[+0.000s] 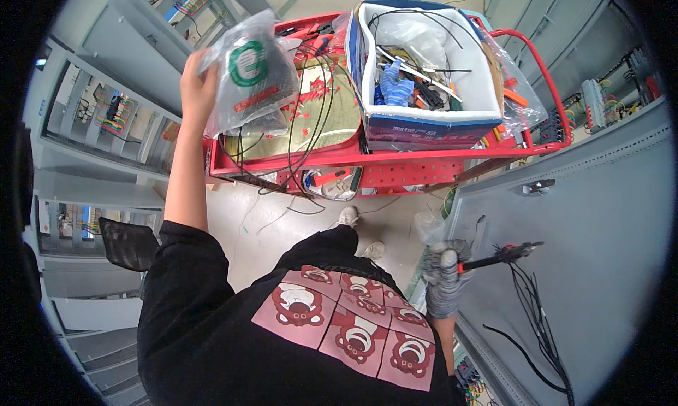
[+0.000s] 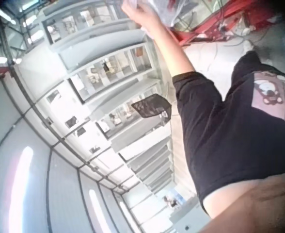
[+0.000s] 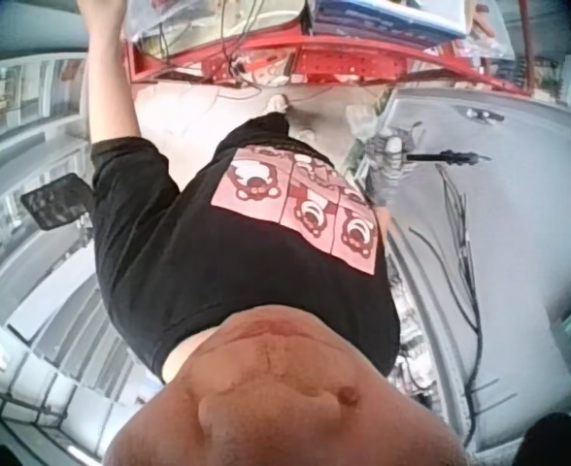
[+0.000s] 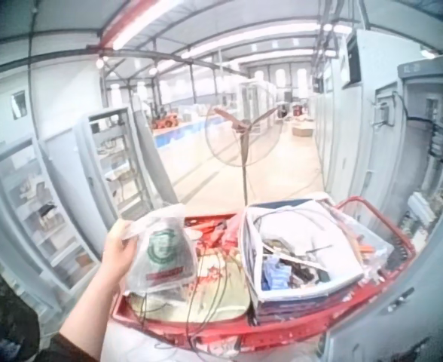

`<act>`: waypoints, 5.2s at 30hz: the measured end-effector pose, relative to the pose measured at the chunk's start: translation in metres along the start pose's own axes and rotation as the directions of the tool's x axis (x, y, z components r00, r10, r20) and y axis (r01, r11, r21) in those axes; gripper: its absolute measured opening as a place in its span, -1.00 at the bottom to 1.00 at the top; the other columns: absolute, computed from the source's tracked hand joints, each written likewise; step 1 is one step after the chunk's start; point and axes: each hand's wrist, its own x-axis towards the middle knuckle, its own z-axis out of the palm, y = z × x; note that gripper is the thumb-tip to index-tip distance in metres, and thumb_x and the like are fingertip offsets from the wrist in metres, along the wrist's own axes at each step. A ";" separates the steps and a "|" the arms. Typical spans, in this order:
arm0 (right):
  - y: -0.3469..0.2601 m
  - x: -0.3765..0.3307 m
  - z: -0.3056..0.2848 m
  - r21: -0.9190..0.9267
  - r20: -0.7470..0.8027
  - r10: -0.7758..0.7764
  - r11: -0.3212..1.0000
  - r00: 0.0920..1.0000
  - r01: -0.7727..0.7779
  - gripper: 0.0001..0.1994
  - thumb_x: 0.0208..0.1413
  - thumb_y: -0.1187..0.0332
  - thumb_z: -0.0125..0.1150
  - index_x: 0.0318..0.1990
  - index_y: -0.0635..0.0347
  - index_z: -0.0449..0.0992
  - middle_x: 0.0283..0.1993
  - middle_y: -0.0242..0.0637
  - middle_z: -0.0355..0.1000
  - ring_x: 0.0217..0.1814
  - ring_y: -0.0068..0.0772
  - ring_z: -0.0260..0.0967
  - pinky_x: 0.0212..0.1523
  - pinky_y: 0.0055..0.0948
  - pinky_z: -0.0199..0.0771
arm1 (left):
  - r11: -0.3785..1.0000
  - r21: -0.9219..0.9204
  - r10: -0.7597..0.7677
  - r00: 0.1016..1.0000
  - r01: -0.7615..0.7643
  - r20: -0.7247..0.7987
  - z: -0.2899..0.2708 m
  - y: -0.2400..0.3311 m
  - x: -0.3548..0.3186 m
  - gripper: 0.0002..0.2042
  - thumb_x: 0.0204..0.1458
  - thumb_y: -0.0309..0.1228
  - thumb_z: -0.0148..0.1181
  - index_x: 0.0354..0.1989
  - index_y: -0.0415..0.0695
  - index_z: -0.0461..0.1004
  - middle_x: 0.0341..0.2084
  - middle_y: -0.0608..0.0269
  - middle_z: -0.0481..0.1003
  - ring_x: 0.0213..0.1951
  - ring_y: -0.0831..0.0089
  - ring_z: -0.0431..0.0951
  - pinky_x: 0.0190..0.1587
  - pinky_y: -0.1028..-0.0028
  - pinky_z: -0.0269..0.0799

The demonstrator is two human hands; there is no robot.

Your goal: The person works inside an open electrical cabinet, stripping wire insulation with pliers and connecting wires to terminals using a red handheld tool. They repeatedly reach into a red utility cart to retrieve tools and components while organizing the wiring.

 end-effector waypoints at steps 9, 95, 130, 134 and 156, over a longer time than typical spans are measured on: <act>0.005 0.035 0.113 -0.454 0.393 0.078 0.883 0.916 0.119 -0.49 0.10 -0.10 0.20 -0.11 0.23 0.48 -0.43 -0.37 0.38 -0.49 -0.60 0.26 -0.48 -0.55 0.28 | 0.923 -0.346 -0.166 0.986 0.167 0.034 -0.028 -0.069 -0.017 -0.75 0.15 -0.60 0.06 0.01 -0.28 0.37 -0.16 0.28 0.43 -0.09 0.55 0.44 -0.02 0.54 0.37; 0.048 0.008 0.207 -0.144 -0.049 0.008 0.989 0.999 -0.015 -0.54 0.12 -0.06 0.18 -0.20 0.23 0.46 -0.57 -0.29 0.38 -0.65 -0.58 0.26 -0.65 -0.58 0.23 | 0.762 -0.298 0.465 0.166 -0.574 0.869 0.089 0.002 0.036 -0.69 0.07 -0.36 0.01 -0.02 -0.16 0.44 -0.15 0.16 0.49 0.02 0.21 0.36 0.09 0.24 0.17; 0.059 0.040 0.209 -0.103 -0.067 0.164 0.980 0.984 -0.170 -0.54 0.11 -0.04 0.21 -0.15 0.23 0.48 -0.43 -0.33 0.43 -0.54 -0.62 0.39 -0.60 -0.66 0.32 | 0.558 -0.830 0.460 0.827 0.015 0.324 0.068 -0.101 0.074 -0.42 0.19 0.12 -0.25 -0.71 -0.10 0.08 -0.69 0.29 0.15 -0.50 0.35 0.13 -0.36 0.38 0.05; 0.056 0.037 0.210 -0.108 -0.057 0.184 0.976 0.981 -0.189 -0.54 0.12 -0.04 0.21 -0.15 0.25 0.48 -0.44 -0.33 0.42 -0.54 -0.62 0.39 -0.61 -0.66 0.33 | 0.750 -0.612 0.590 0.670 -0.251 0.449 0.076 -0.076 0.070 -0.66 0.11 -0.18 -0.13 -0.56 -0.21 0.28 -0.58 0.12 0.24 -0.41 0.14 0.29 -0.21 0.27 0.20; 0.046 0.019 0.223 -0.312 0.059 0.167 0.940 0.984 -0.141 -0.63 0.19 0.05 0.15 -0.17 0.23 0.54 -0.51 -0.43 0.39 -0.54 -0.67 0.30 -0.48 -0.59 0.32 | 0.836 -0.407 0.546 0.624 -0.367 0.559 0.004 -0.016 0.066 -0.87 -0.10 -0.56 0.20 -0.34 -0.21 0.44 -0.24 0.14 0.48 -0.18 0.14 0.48 -0.12 0.31 0.34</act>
